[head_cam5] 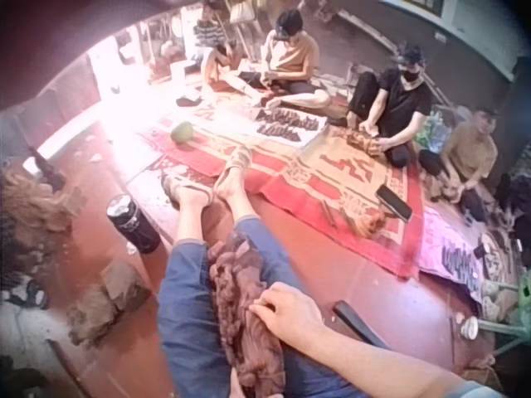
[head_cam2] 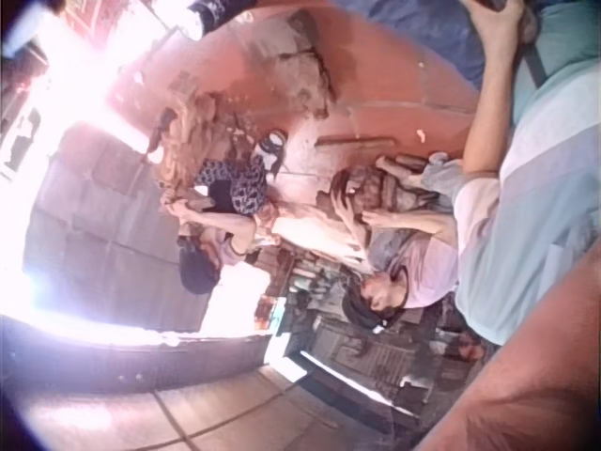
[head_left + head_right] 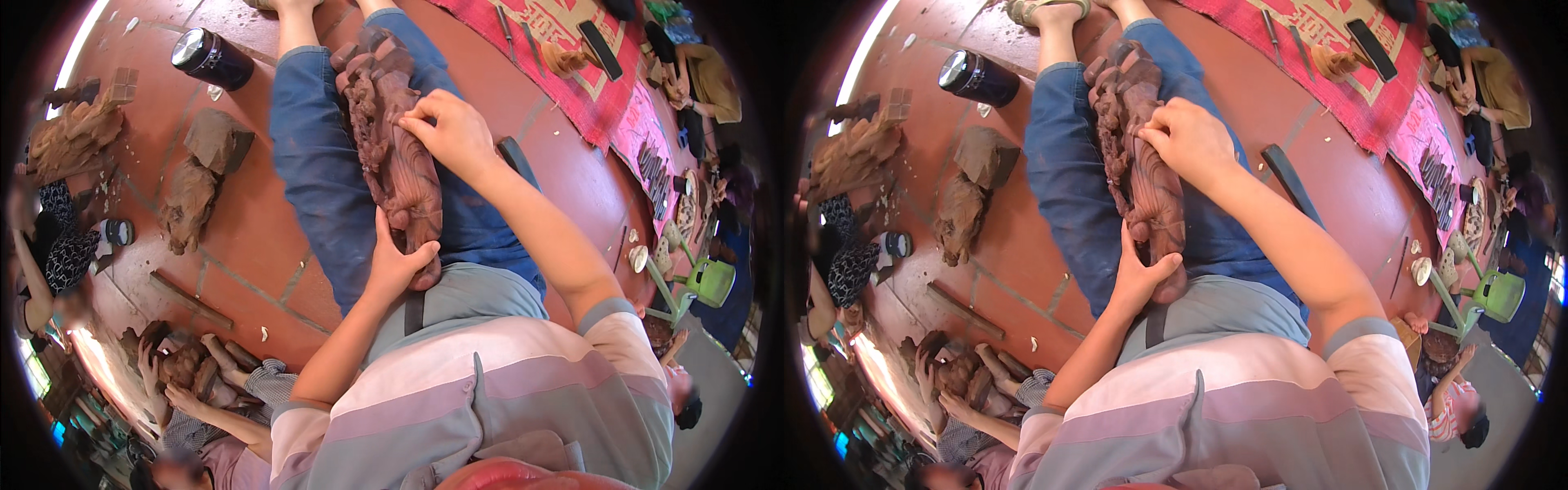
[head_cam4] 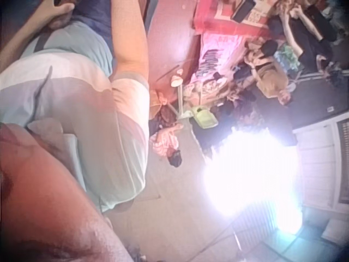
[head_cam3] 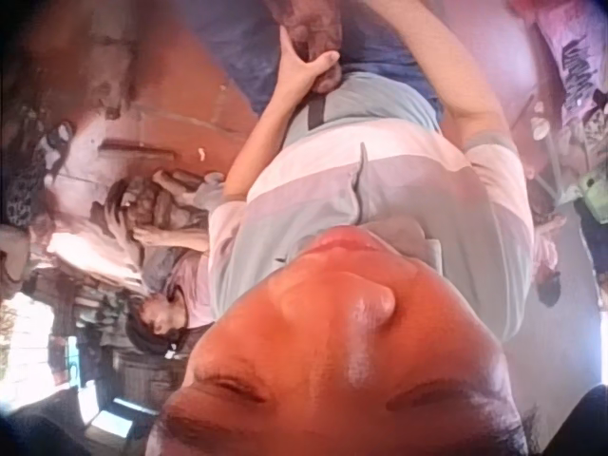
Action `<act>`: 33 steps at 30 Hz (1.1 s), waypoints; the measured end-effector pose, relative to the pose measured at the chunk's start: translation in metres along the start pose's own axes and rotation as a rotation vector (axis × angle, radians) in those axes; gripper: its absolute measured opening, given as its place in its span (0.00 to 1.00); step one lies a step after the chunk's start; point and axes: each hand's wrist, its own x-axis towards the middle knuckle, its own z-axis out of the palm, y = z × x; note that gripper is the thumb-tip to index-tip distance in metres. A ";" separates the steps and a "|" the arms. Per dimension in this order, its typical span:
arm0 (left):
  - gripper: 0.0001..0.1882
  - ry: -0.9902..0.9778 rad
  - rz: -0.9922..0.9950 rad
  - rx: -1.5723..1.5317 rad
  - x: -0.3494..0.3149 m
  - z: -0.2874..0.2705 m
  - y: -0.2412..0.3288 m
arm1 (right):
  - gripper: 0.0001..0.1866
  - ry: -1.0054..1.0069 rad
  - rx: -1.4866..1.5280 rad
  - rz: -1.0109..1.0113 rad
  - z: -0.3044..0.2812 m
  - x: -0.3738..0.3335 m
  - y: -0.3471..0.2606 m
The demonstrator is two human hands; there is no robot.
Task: The person carves a piece of wood using a small chisel and their hands while sitting on the floor. They rotate the wood to work on different sides and refine the details of the carving.
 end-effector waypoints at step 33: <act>0.59 0.018 -0.044 0.015 -0.004 0.001 0.006 | 0.14 0.017 0.049 0.100 -0.001 -0.002 0.007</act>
